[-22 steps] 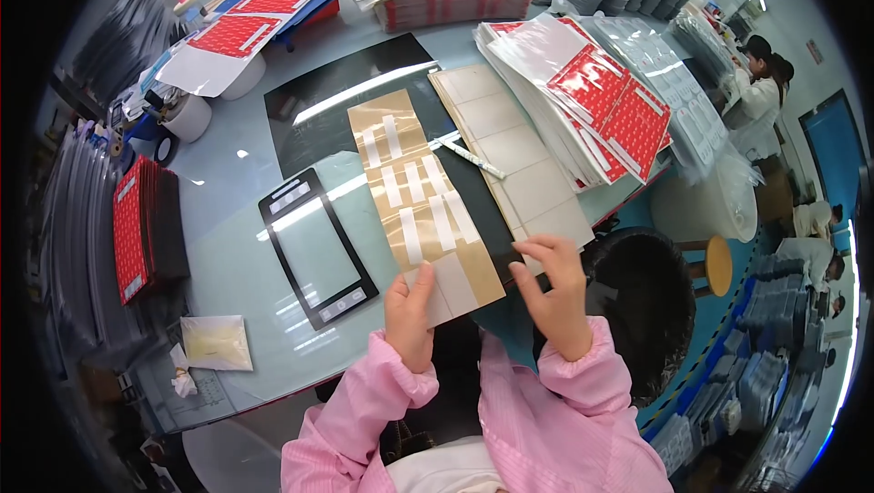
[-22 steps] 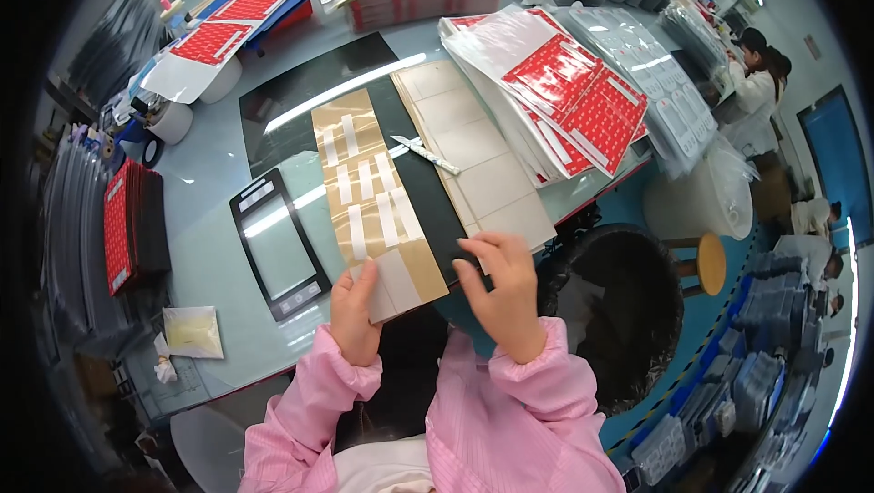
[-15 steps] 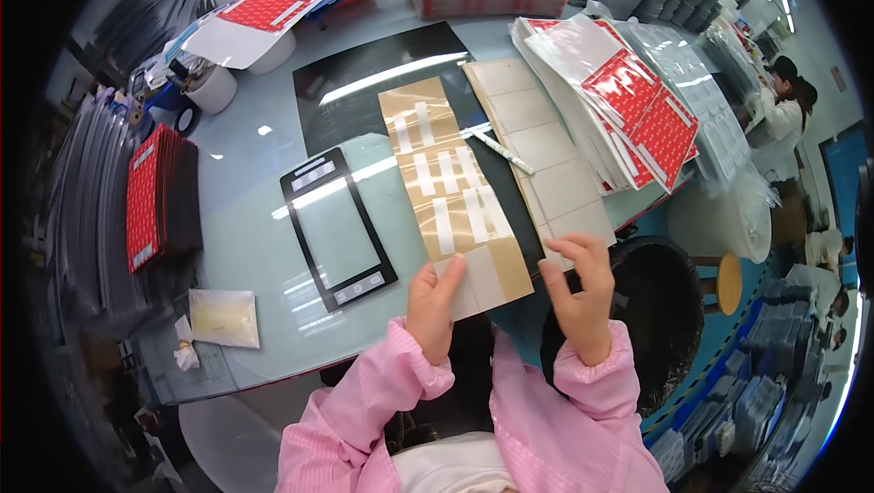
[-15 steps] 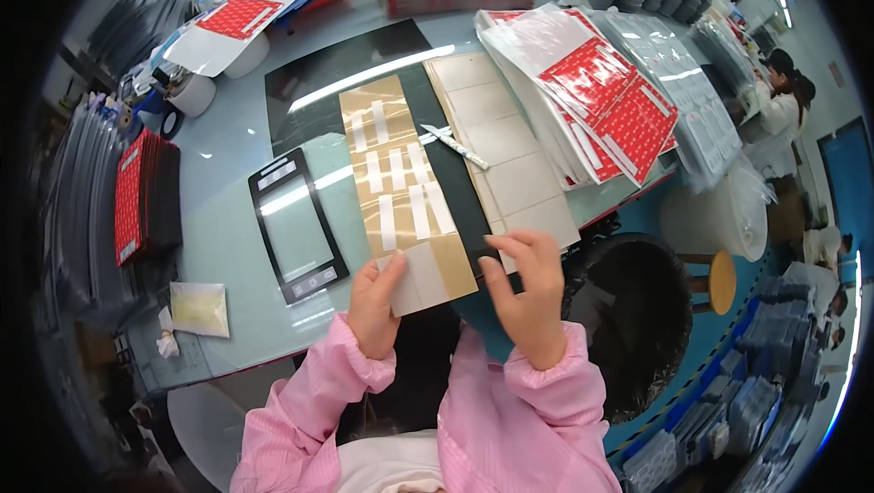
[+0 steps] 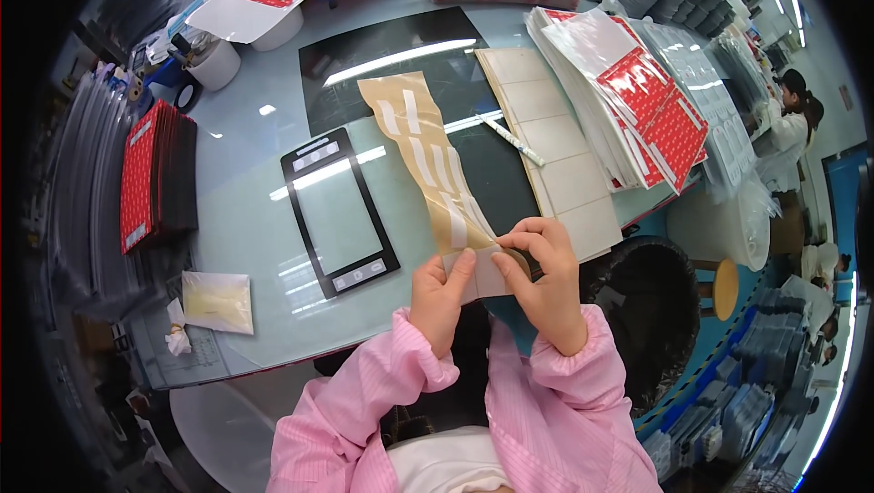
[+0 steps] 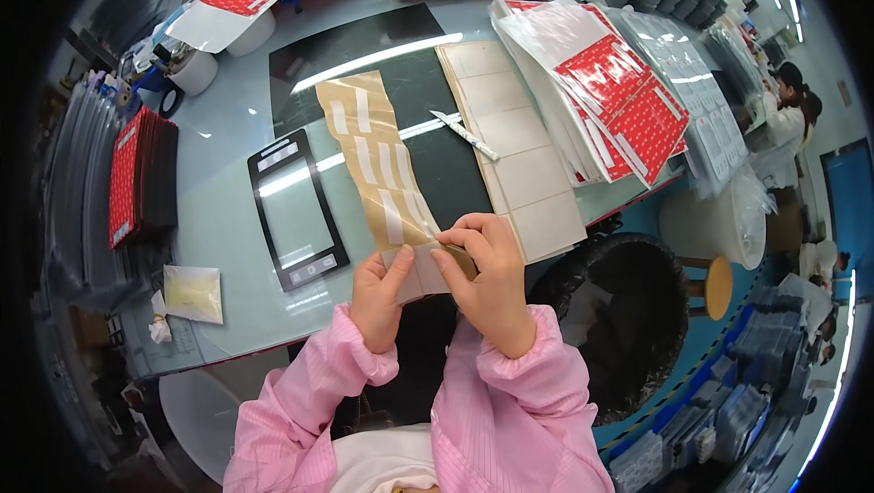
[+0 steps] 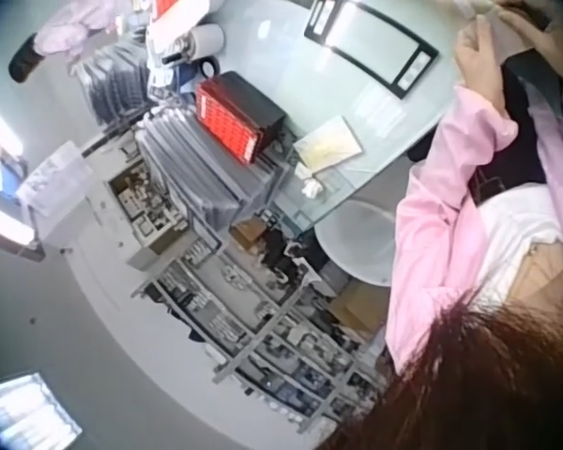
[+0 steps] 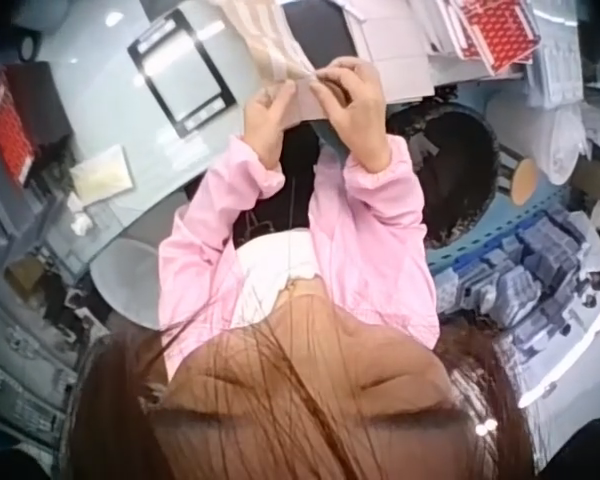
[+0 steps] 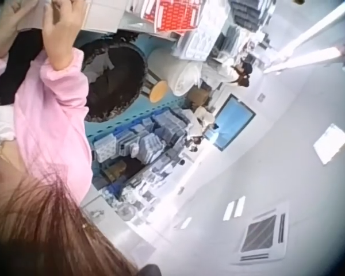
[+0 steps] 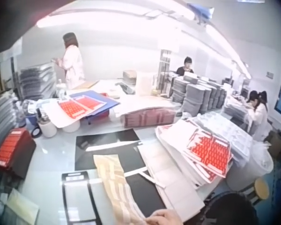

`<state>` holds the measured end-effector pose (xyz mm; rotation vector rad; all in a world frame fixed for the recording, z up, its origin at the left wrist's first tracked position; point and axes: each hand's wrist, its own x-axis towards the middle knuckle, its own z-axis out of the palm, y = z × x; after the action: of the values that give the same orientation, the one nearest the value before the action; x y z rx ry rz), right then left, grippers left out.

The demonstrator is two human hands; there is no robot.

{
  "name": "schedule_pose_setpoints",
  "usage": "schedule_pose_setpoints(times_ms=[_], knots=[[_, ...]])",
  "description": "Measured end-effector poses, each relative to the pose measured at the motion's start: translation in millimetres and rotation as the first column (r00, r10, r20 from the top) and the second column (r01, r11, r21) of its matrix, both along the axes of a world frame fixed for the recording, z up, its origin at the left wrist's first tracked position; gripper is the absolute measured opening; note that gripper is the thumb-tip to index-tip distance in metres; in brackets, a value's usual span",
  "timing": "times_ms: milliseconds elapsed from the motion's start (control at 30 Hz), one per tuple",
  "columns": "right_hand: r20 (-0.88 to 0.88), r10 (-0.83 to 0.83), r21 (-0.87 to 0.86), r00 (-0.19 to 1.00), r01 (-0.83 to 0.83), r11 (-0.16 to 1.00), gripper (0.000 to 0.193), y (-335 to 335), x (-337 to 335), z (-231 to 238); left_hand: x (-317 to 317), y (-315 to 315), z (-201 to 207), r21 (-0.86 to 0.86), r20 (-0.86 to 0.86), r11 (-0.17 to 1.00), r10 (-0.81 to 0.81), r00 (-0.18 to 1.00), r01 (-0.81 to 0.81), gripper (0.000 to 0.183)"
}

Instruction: The recorder is applying white adhesive labels onto black electronic frames at a manufacturing workbench.

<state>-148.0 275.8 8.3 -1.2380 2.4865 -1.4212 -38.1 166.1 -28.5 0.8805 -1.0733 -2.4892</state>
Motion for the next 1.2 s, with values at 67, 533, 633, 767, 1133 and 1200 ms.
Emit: schedule_pose_setpoints(times_ms=[67,533,633,767,1133,1200], knots=[[0.017,0.001,-0.006,1.000,-0.001,1.000,0.020,-0.8,0.0,-0.1,0.9,-0.9,-2.5,-0.008,0.002,1.000,0.000,1.000,0.000,0.032],[-0.090,0.016,-0.016,0.996,-0.017,1.000,0.015,-2.4,3.7,7.2,-3.1,1.3,11.6,-0.072,0.055,0.997,0.042,0.998,-0.038,0.025],[-0.165,0.042,-0.010,0.985,-0.044,0.999,0.016,0.0,4.1,8.6,-5.0,2.4,9.3,-0.072,0.051,0.996,0.048,0.998,-0.044,0.025],[-0.168,0.071,-0.031,0.983,-0.077,0.997,0.019,2.3,6.3,9.6,-4.9,1.1,10.2,-0.065,0.055,0.998,0.031,0.998,-0.028,0.026],[-0.221,0.220,-0.015,0.950,-0.229,0.973,0.024,17.7,10.7,14.1,-5.4,2.4,7.0,-0.126,0.028,0.992,0.026,0.999,-0.022,0.026],[-0.265,0.266,-0.015,0.927,-0.280,0.960,0.026,20.5,10.5,16.0,-6.2,2.8,4.2,-0.130,0.029,0.991,0.024,0.999,-0.020,0.026]])
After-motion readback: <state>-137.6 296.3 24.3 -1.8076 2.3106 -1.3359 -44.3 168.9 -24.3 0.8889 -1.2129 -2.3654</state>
